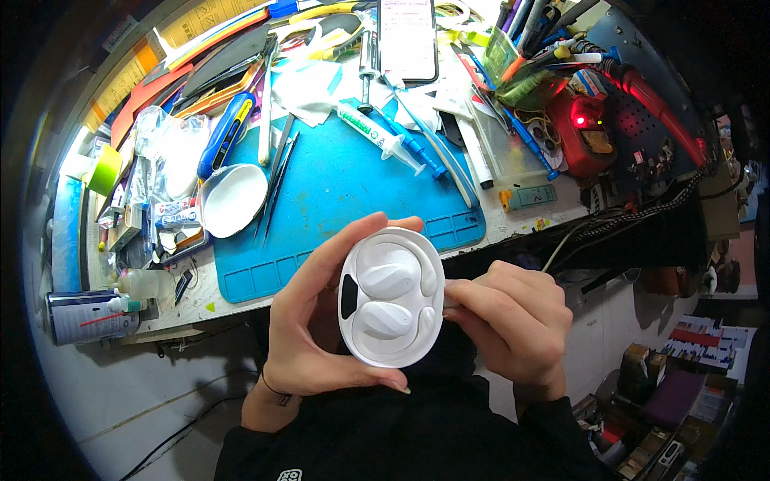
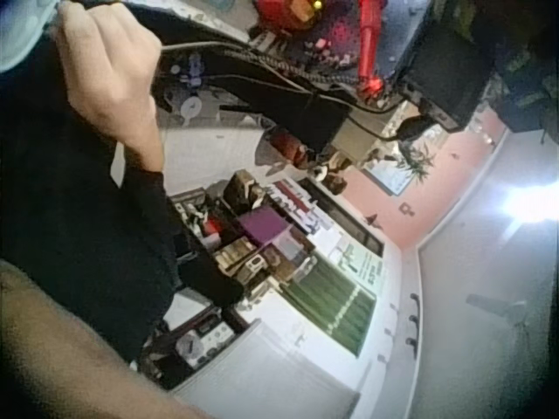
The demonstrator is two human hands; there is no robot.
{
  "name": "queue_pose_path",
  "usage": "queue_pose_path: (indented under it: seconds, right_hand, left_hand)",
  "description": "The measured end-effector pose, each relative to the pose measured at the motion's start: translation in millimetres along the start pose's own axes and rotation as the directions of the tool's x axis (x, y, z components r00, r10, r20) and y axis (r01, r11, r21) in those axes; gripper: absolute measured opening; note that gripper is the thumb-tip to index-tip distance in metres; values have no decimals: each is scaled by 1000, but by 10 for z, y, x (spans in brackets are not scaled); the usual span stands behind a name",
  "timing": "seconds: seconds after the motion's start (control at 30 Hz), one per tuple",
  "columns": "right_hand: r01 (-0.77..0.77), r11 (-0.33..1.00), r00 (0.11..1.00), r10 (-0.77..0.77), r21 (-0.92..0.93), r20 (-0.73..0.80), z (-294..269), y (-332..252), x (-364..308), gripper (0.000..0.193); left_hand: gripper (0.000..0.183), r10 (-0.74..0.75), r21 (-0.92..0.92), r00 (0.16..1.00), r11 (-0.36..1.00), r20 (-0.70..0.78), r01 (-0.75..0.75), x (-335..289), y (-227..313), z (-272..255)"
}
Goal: The person solders wires to a red circuit board inside a white wireless earbud charging case using a soldering iron. They then connect a USB cable to the board, place the earbuds into the case, and use tweezers to adjust components.
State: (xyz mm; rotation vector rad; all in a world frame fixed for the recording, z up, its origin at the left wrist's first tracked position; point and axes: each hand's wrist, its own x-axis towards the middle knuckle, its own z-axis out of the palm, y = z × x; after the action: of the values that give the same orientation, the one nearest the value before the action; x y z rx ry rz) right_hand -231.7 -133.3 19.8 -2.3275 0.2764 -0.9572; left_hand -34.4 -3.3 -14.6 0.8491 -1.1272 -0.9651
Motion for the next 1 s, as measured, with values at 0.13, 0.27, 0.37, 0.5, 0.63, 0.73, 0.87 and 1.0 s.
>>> queue_pose_path:
  seconds: [0.13,0.27,0.37,0.5,0.63,0.73,0.87,1.0]
  right_hand:
    - [-14,1000,1000,14,14,-13,-1,13,0,23]
    - [-5,999,1000,5,32,-11,19,2,-11,23]
    - [-20,998,1000,22,62,-22,20,9,-2,23]
    - [-2,996,1000,1,87,13,-23,32,16,25]
    - [-8,989,999,1,145,52,-66,33,18,30]
    - [-15,990,999,10,137,42,-78,27,16,30]
    - [-51,981,998,56,186,-20,-40,23,4,30]
    - [-7,971,999,14,240,-29,-17,81,2,30]
  left_hand:
    - [131,6,26,1000,1000,-24,-5,-17,0,45]
    - [131,13,-36,1000,999,3,-13,1,1,27]
    - [131,19,-9,1000,1000,0,-19,-17,22,40]
    - [130,25,-17,999,1000,25,-25,-12,29,32]
    - [129,29,6,999,1000,40,-29,-16,51,34]
    - [130,28,5,999,1000,29,-28,-18,61,41]
    - [131,45,38,999,998,17,-45,-9,56,46]
    - [132,54,34,998,998,32,-55,0,55,43]
